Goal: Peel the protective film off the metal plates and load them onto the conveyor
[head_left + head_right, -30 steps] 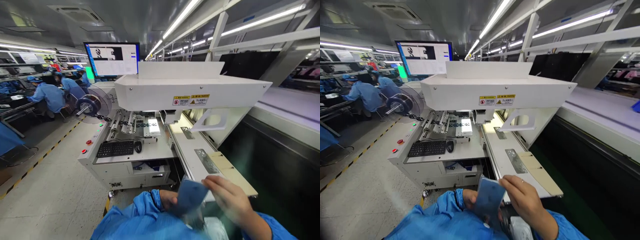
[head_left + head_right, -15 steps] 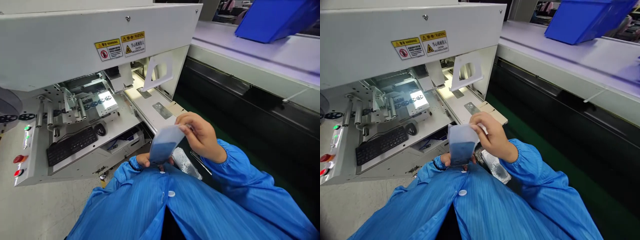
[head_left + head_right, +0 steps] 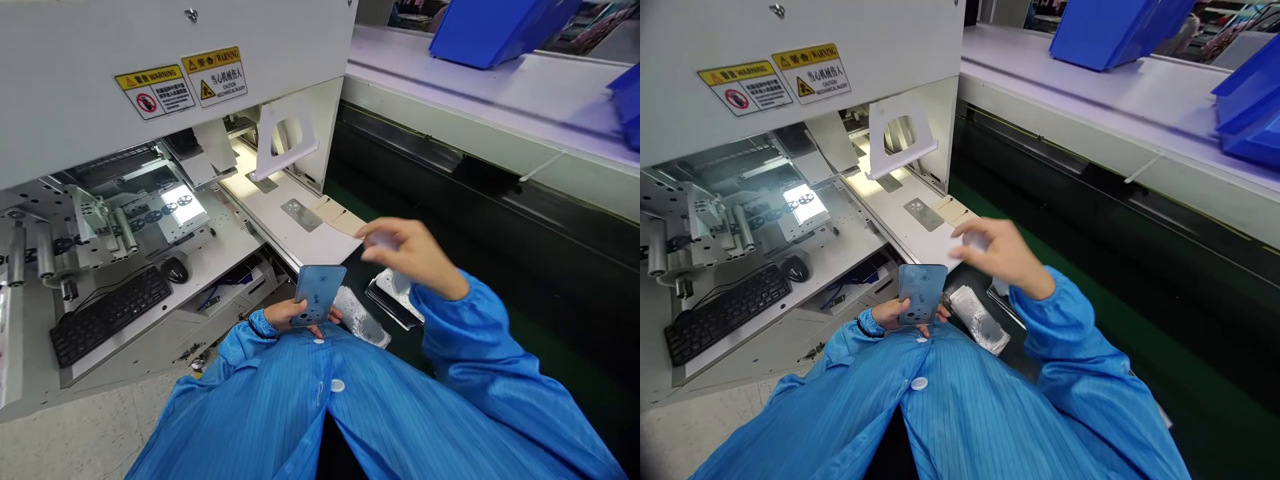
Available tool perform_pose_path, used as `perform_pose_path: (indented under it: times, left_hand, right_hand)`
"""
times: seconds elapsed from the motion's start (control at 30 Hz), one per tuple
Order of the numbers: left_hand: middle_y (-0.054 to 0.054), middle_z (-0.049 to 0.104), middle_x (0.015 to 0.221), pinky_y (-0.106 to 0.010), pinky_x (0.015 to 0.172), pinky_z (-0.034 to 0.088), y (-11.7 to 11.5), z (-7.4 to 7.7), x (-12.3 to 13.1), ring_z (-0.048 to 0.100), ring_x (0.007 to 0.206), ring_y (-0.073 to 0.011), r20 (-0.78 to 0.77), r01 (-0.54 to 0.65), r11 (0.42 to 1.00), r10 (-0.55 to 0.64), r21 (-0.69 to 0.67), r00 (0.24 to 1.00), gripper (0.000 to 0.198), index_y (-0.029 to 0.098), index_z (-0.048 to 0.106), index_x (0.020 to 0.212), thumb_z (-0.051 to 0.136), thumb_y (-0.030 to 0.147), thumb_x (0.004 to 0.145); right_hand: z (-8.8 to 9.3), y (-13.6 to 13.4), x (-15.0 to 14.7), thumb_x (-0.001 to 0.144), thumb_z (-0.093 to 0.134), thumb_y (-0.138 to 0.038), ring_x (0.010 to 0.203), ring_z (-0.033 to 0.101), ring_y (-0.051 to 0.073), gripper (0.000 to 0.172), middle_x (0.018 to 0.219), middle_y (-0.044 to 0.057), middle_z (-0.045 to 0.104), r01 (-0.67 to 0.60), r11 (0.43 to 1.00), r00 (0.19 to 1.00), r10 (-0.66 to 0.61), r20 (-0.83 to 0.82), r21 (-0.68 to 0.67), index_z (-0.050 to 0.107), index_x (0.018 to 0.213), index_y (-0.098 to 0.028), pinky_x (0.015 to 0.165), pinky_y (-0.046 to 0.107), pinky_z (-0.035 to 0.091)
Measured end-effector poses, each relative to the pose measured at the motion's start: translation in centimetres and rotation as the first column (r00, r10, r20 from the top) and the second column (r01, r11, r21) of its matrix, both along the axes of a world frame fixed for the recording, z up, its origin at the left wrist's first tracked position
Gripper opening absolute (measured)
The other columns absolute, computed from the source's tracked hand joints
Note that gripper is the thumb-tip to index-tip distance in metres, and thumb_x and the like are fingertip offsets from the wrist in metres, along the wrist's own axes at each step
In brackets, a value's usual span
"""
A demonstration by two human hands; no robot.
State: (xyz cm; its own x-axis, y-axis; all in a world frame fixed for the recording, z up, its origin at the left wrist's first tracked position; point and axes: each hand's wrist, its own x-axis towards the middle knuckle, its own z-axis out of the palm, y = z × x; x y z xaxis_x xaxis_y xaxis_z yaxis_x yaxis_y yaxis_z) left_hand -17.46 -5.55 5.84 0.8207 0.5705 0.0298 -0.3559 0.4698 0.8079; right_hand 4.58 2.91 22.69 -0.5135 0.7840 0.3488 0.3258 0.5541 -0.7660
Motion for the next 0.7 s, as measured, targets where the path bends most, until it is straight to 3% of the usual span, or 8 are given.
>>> perform_pose_path:
  times: [0.07,0.13,0.3,0.37,0.43,0.57,0.63,0.7]
  left_hand:
    - [-0.023,0.054,0.130,-0.039,0.078,0.053,0.4,0.2,0.1,0.052,0.119,-0.0349,-0.015,0.016,1.000,-0.016,-0.006,1.000,0.067,0.012,0.059,0.120,0.052,0.064,0.079]
    - [-0.021,0.058,0.125,-0.038,0.078,0.053,0.7,0.3,0.3,0.059,0.109,-0.0311,-0.039,0.034,0.999,-0.034,-0.013,0.999,0.061,0.012,0.062,0.116,0.059,0.059,0.077]
    - [-0.014,0.064,0.112,-0.029,0.072,0.051,1.6,-0.3,1.5,0.065,0.077,-0.0161,-0.087,0.069,0.990,-0.080,-0.121,0.993,0.060,0.016,0.059,0.120,0.075,0.042,0.069]
    - [-0.012,0.065,0.110,-0.028,0.071,0.050,1.9,-0.7,2.2,0.064,0.075,-0.0152,-0.098,0.085,0.982,-0.102,-0.171,0.990,0.062,0.017,0.056,0.124,0.074,0.039,0.070]
    - [-0.011,0.065,0.108,-0.029,0.071,0.050,2.2,-1.1,3.1,0.065,0.076,-0.0160,-0.109,0.107,0.976,-0.129,-0.191,0.986,0.062,0.018,0.055,0.125,0.075,0.036,0.069]
    - [-0.010,0.064,0.106,-0.033,0.076,0.051,3.0,-1.4,5.4,0.065,0.080,-0.0189,-0.142,0.209,0.958,-0.238,-0.194,0.961,0.067,0.021,0.051,0.129,0.076,0.031,0.067]
    - [-0.011,0.063,0.108,-0.034,0.076,0.051,3.2,-1.4,6.9,0.065,0.083,-0.0205,-0.167,0.275,0.939,-0.311,-0.209,0.936,0.070,0.021,0.047,0.132,0.074,0.032,0.068]
    - [-0.012,0.063,0.109,-0.036,0.077,0.051,3.3,-1.3,8.7,0.064,0.086,-0.0221,-0.190,0.337,0.913,-0.382,-0.232,0.905,0.072,0.020,0.045,0.133,0.074,0.034,0.068]
  right_hand:
    - [-2.4,-0.7,-0.7,0.069,0.073,-0.054,0.067,0.058,0.017,0.036,0.070,0.003,0.064,-0.068,0.989,0.982,0.089,0.164,-0.131,0.066,0.073,-0.018,0.063,0.030,0.044]
    - [-4.6,-1.3,-1.5,0.076,0.067,-0.053,0.066,0.058,0.016,0.035,0.069,0.003,0.065,-0.050,0.976,0.986,0.082,0.145,-0.212,0.066,0.071,-0.018,0.063,0.029,0.043]
    - [-7.6,-1.0,0.3,0.075,0.065,-0.042,0.067,0.052,0.013,0.029,0.079,0.000,0.061,0.113,0.920,0.958,-0.202,-0.205,-0.376,0.064,0.096,-0.021,0.062,0.027,0.042]
    - [-8.5,-0.9,2.9,0.070,0.066,-0.036,0.059,0.045,0.010,0.038,0.077,-0.003,0.056,0.054,0.856,0.824,-0.329,-0.462,-0.514,0.059,0.106,-0.025,0.057,0.025,0.040]
    - [-10.0,-1.6,6.2,0.059,0.068,-0.024,0.056,0.041,0.008,0.050,0.077,-0.006,0.053,0.006,0.812,0.616,-0.462,-0.638,-0.583,0.055,0.107,-0.028,0.056,0.023,0.041]
    - [-14.9,-6.6,13.2,0.044,0.069,-0.005,0.063,0.047,0.008,0.066,0.078,-0.008,0.054,0.187,0.709,0.360,-0.693,-0.624,-0.680,0.054,0.104,-0.029,0.067,0.025,0.048]
    - [-17.9,-11.1,16.4,0.044,0.073,-0.006,0.069,0.054,0.011,0.068,0.079,-0.006,0.057,0.336,0.595,0.204,-0.803,-0.560,-0.730,0.054,0.105,-0.027,0.072,0.030,0.052]
    - [-20.6,-16.5,19.5,0.043,0.077,-0.008,0.073,0.059,0.014,0.067,0.079,-0.004,0.060,0.494,0.414,-0.061,-0.861,-0.505,-0.764,0.053,0.103,-0.025,0.072,0.034,0.053]
